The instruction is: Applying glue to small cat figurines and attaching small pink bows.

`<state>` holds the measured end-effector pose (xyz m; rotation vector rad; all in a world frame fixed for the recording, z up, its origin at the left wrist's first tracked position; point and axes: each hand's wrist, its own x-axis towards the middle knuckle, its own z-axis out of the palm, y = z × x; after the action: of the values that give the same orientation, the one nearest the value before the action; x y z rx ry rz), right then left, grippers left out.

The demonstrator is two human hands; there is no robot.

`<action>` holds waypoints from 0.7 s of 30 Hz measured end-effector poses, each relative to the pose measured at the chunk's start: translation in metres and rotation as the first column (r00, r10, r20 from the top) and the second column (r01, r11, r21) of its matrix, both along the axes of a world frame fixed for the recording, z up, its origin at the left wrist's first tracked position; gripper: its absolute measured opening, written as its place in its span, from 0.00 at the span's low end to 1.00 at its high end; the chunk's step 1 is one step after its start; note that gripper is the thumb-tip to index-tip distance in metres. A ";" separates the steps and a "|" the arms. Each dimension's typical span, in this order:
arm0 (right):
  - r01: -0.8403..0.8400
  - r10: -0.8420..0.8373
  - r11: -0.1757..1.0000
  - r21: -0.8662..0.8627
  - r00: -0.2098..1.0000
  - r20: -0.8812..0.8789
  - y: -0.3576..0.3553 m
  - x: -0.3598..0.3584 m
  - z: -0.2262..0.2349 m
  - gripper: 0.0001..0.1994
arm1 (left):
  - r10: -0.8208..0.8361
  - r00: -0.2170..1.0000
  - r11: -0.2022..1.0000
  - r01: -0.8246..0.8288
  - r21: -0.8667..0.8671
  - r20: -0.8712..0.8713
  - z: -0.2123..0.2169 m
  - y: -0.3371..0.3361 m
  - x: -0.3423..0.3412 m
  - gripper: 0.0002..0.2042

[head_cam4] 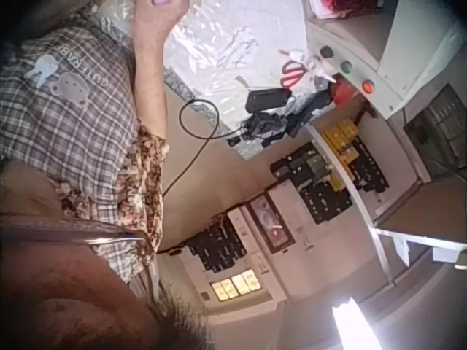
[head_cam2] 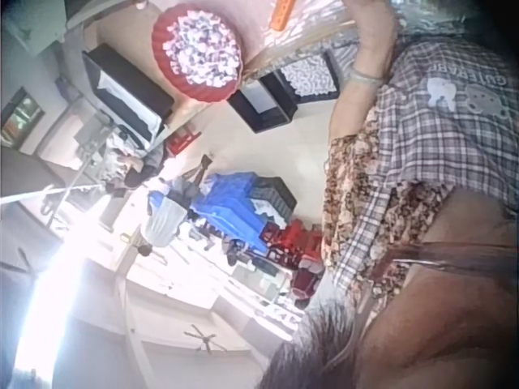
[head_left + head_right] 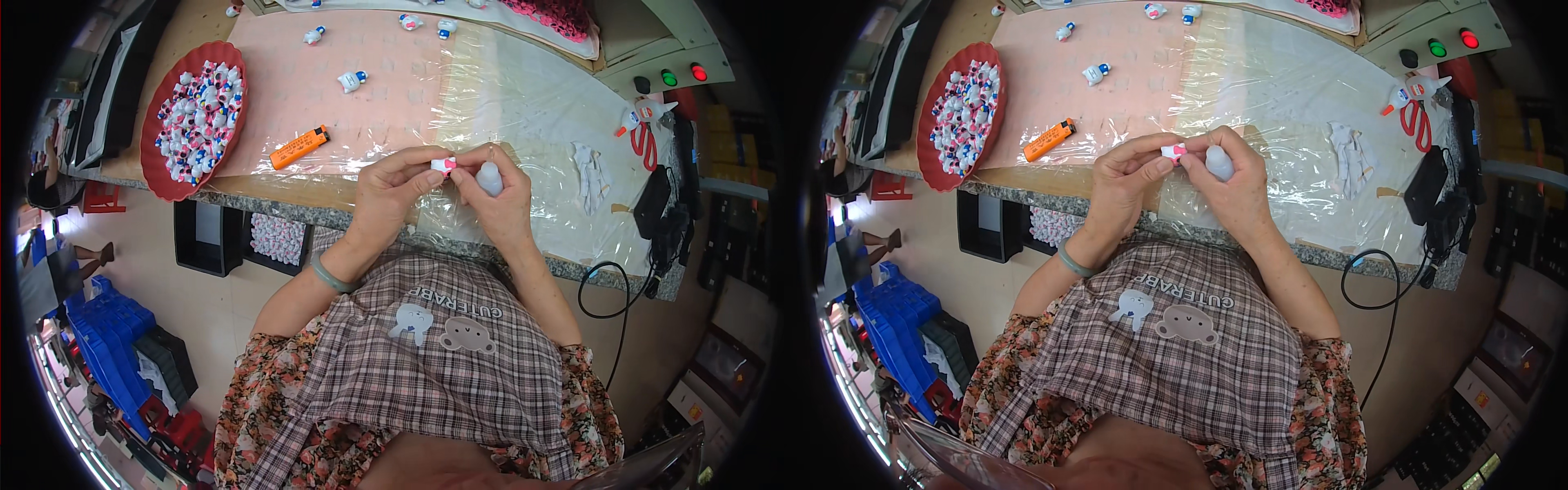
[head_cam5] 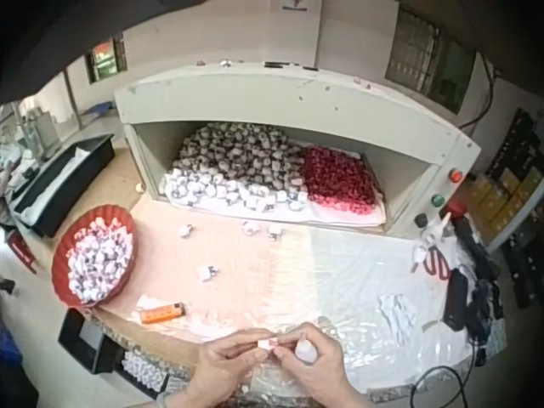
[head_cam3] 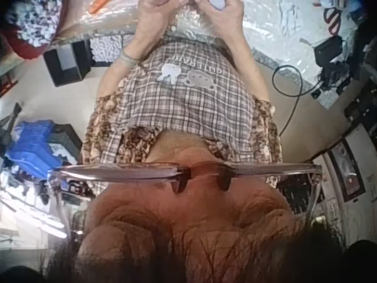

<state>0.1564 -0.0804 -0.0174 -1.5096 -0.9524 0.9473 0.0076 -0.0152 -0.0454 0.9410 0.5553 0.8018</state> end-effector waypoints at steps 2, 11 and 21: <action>-0.021 0.021 1.000 0.018 1.000 -0.014 -0.001 0.003 -0.003 0.06 | 0.000 1.000 1.000 0.000 -0.006 0.010 -0.001 0.001 -0.001 0.13; -0.011 0.011 0.999 0.036 1.000 -0.003 0.000 0.003 -0.010 0.07 | -0.001 1.000 0.999 0.001 0.042 -0.013 0.002 0.005 0.000 0.12; 0.004 -0.001 1.000 0.023 0.994 -0.109 0.005 -0.002 -0.005 0.05 | -0.024 1.000 0.998 0.024 0.053 -0.009 -0.003 0.005 -0.004 0.12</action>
<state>0.1544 -0.0757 -0.0220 -1.4244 -0.8797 1.0034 0.0041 -0.0104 -0.0488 0.9985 0.5310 0.7946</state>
